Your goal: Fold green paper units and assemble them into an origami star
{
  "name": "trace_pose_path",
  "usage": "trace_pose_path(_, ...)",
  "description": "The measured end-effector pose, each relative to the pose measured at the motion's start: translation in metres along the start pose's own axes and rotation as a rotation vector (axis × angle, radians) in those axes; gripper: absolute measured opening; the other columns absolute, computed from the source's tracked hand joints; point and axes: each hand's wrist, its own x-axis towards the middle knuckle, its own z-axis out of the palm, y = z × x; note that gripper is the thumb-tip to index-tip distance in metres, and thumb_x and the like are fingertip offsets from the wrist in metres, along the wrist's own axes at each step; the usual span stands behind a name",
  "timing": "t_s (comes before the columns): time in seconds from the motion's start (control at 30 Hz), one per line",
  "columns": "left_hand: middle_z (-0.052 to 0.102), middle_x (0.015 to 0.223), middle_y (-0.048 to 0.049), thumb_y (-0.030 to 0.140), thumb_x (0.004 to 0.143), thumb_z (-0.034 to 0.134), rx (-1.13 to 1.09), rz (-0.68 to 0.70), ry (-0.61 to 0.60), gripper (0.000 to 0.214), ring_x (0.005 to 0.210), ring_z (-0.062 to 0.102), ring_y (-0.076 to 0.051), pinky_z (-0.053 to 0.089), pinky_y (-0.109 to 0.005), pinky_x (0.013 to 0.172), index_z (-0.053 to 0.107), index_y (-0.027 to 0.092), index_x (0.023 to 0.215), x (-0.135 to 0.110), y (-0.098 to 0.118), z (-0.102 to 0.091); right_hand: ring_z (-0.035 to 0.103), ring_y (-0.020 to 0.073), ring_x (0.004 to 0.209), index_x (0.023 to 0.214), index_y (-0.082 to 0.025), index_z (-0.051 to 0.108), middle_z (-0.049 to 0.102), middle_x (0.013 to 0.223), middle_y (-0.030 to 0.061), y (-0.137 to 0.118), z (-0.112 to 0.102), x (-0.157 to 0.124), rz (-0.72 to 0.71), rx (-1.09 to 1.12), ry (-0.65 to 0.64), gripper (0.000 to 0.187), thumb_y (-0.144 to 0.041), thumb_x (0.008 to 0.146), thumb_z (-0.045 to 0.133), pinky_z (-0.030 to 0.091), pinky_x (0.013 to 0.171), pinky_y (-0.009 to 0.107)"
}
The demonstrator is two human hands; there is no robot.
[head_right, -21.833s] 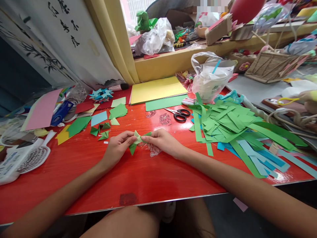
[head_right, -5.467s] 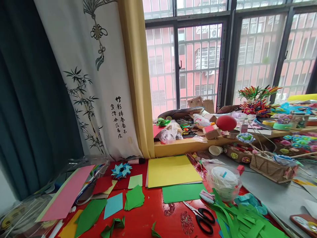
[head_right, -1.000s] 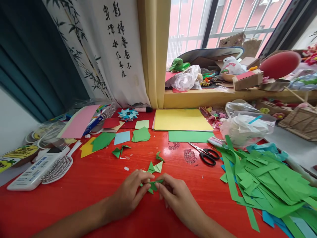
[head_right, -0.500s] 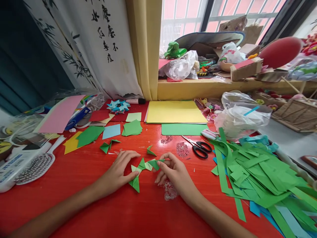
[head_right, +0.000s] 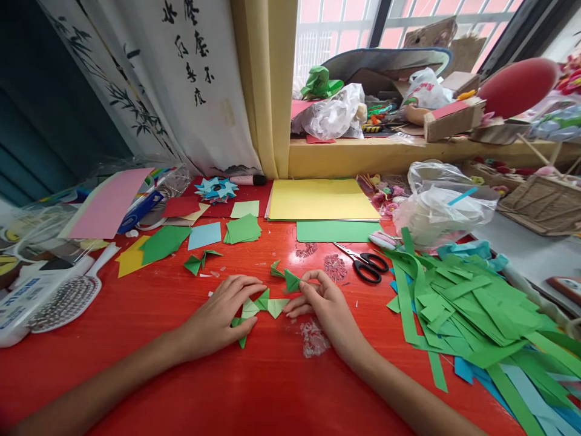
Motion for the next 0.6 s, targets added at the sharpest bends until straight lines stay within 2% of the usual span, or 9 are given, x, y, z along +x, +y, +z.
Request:
trace_pose_path(0.13, 0.049, 0.092, -0.0037, 0.016, 0.076, 0.042, -0.018, -0.067, -0.002, 0.055, 0.088, 0.04, -0.018, 0.037, -0.035, 0.084, 0.03, 0.02, 0.13, 0.0003, -0.0004, -0.0005, 0.066, 0.0166, 0.068, 0.087, -0.019, 0.04, 0.063, 0.071, 0.0015, -0.0021, 0.0014, -0.0016, 0.009, 0.008, 0.037, 0.026, -0.038, 0.077, 0.055, 0.052, 0.065, 0.027)
trace_pose_path(0.2, 0.047, 0.086, -0.0027, 0.016, 0.074, 0.044, -0.019, -0.082, -0.008, 0.057, 0.085, 0.038, -0.018, 0.037, -0.035, 0.083, 0.031, 0.02, 0.129, 0.0005, -0.0005, -0.0013, 0.066, 0.0171, 0.07, 0.088, -0.019, 0.041, 0.063, 0.07, 0.0016, -0.0019, 0.0013, -0.0024, 0.017, -0.003, 0.027, 0.026, -0.038, 0.077, 0.056, 0.052, 0.068, 0.028)
trace_pose_path(0.37, 0.046, 0.084, -0.0017, 0.017, 0.073, 0.046, -0.07, -0.124, 0.01, 0.029, 0.084, 0.039, -0.017, 0.037, -0.032, 0.078, 0.052, 0.021, 0.101, 0.0005, 0.001, -0.0032, 0.066, 0.0175, 0.073, 0.099, -0.018, 0.046, 0.066, 0.074, 0.0042, 0.0002, -0.0003, -0.0026, -0.01, -0.014, 0.029, 0.029, -0.038, 0.079, 0.053, 0.052, 0.071, 0.03)
trace_pose_path(0.5, 0.048, 0.082, 0.0003, 0.021, 0.074, 0.049, -0.261, -0.222, 0.067, 0.012, 0.073, 0.042, -0.013, 0.038, -0.027, 0.068, 0.048, 0.019, 0.086, 0.0008, -0.0012, -0.0022, 0.066, 0.0169, 0.069, 0.11, -0.018, 0.048, 0.067, 0.073, 0.0057, 0.0005, -0.0015, -0.0023, -0.026, -0.031, 0.03, 0.036, -0.039, 0.081, 0.05, 0.051, 0.07, 0.031)
trace_pose_path(0.6, 0.049, 0.078, 0.0014, 0.025, 0.077, 0.048, -0.5, -0.279, 0.088, 0.009, 0.066, 0.044, -0.01, 0.038, -0.024, 0.061, 0.045, 0.018, 0.083, 0.0021, -0.0044, -0.0007, 0.065, 0.0172, 0.071, 0.108, -0.016, 0.051, 0.067, 0.074, 0.0065, 0.0011, -0.0026, -0.0018, -0.026, -0.026, 0.032, 0.034, -0.036, 0.081, 0.05, 0.051, 0.071, 0.031)
